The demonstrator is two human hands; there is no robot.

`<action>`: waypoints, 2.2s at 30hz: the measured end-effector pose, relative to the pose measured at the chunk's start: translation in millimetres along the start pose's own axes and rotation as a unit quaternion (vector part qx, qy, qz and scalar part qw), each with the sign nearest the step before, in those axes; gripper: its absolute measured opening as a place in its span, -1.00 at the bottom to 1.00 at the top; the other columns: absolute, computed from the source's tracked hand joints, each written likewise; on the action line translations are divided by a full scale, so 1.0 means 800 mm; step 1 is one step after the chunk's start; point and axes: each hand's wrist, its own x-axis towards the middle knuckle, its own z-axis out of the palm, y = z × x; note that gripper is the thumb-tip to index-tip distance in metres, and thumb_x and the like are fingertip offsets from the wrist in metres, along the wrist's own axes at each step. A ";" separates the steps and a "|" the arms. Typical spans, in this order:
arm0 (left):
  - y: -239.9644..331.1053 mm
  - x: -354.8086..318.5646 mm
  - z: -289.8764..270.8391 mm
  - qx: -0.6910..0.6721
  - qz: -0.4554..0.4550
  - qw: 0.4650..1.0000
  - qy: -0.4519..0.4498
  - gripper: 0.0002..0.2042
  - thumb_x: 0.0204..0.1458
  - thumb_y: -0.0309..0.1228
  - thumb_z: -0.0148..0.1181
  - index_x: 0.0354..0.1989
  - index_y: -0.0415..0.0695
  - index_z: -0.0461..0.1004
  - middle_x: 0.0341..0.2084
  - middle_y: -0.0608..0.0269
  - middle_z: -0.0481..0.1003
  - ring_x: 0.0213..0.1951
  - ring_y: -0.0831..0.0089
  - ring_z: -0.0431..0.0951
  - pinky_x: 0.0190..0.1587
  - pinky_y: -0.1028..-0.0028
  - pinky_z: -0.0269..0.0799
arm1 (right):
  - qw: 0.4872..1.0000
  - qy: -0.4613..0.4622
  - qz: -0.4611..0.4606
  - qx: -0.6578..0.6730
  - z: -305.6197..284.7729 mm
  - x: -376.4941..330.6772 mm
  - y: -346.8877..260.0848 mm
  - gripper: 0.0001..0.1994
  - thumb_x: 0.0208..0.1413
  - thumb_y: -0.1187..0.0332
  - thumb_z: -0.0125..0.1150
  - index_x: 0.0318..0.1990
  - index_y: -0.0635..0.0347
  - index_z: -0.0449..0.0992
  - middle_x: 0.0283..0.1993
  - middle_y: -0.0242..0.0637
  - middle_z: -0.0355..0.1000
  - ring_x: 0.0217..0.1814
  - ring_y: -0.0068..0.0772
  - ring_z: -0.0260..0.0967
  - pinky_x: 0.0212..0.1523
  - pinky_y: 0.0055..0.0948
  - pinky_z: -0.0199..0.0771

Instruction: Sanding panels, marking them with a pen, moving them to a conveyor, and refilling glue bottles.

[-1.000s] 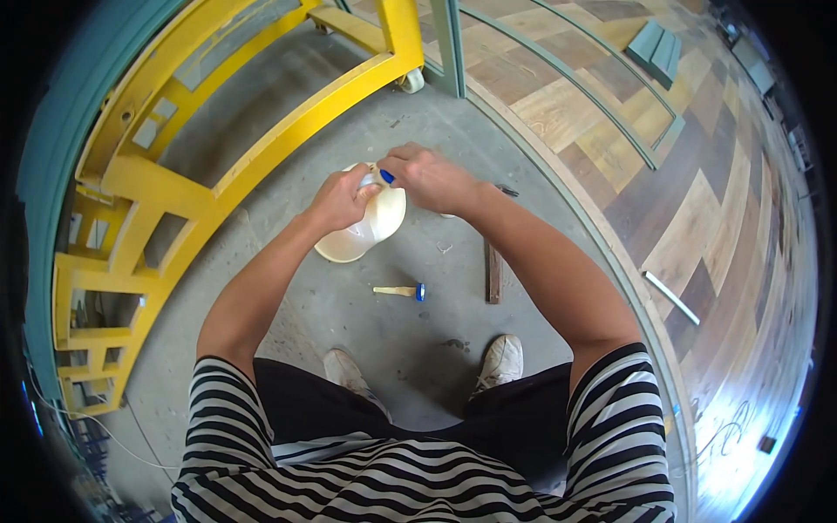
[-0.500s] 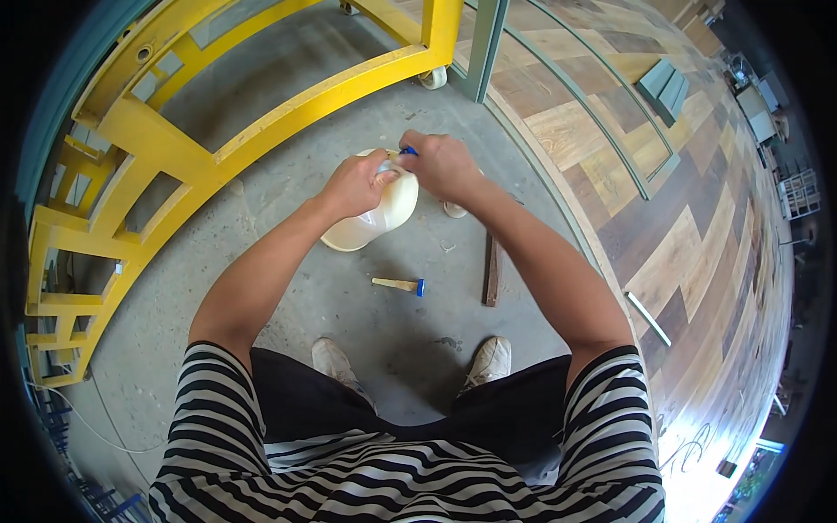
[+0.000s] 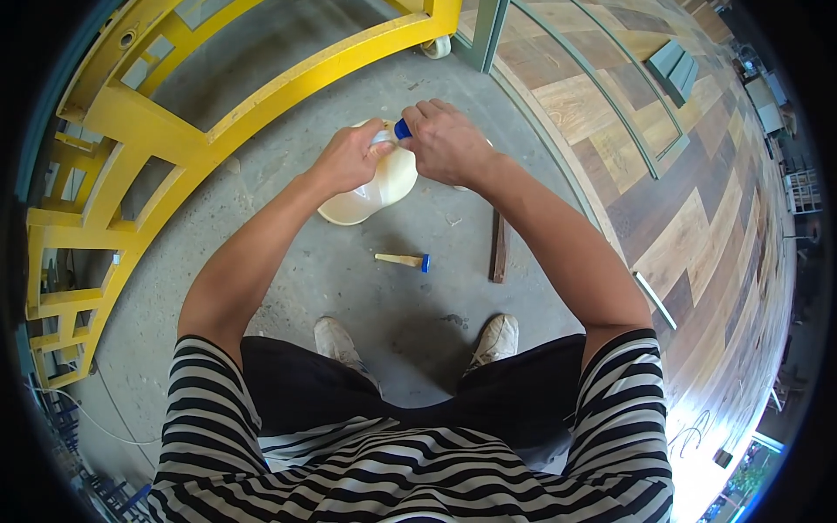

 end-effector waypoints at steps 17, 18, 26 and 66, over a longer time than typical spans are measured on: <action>0.041 -0.004 0.041 0.093 -0.035 0.995 0.008 -0.75 0.12 -0.26 0.13 -0.29 -0.23 0.36 -0.51 -0.18 0.52 -0.37 -0.13 0.54 -0.31 0.05 0.43 | 0.959 -0.065 0.273 0.040 -0.011 -0.007 -0.009 -0.60 0.10 0.09 0.10 -0.31 0.35 0.52 -0.31 0.14 0.51 -0.17 0.10 0.48 -0.09 -0.11 0.43; 0.042 -0.004 0.044 0.088 -0.040 0.995 0.002 -0.75 0.11 -0.26 0.14 -0.30 -0.22 0.37 -0.51 -0.18 0.52 -0.37 -0.13 0.55 -0.31 0.05 0.43 | 0.957 -0.078 0.279 0.028 -0.011 -0.009 -0.009 -0.60 0.10 0.08 0.09 -0.30 0.34 0.53 -0.31 0.13 0.51 -0.16 0.10 0.48 -0.09 -0.11 0.44; -0.045 0.039 0.021 0.004 -0.072 0.972 0.225 -0.73 0.07 -0.25 0.18 -0.37 -0.27 0.43 -0.49 -0.18 0.51 -0.34 -0.17 0.52 -0.28 0.10 0.41 | 0.964 0.119 0.225 0.082 -0.007 -0.017 0.041 -0.63 0.16 0.06 0.13 -0.31 0.26 0.53 -0.38 0.04 0.49 -0.28 0.08 0.46 -0.24 -0.10 0.42; -0.163 -0.042 0.014 0.273 -0.175 0.939 0.113 -0.62 0.11 -0.25 0.14 0.10 -0.05 0.37 -0.03 0.05 0.38 0.06 0.10 0.40 0.00 0.04 0.33 | 0.918 -0.364 0.053 -0.149 0.242 -0.152 -0.069 -0.67 -0.07 0.09 0.28 -0.21 0.08 0.59 -0.12 -0.37 0.41 0.04 -0.38 0.25 -0.02 -0.23 0.11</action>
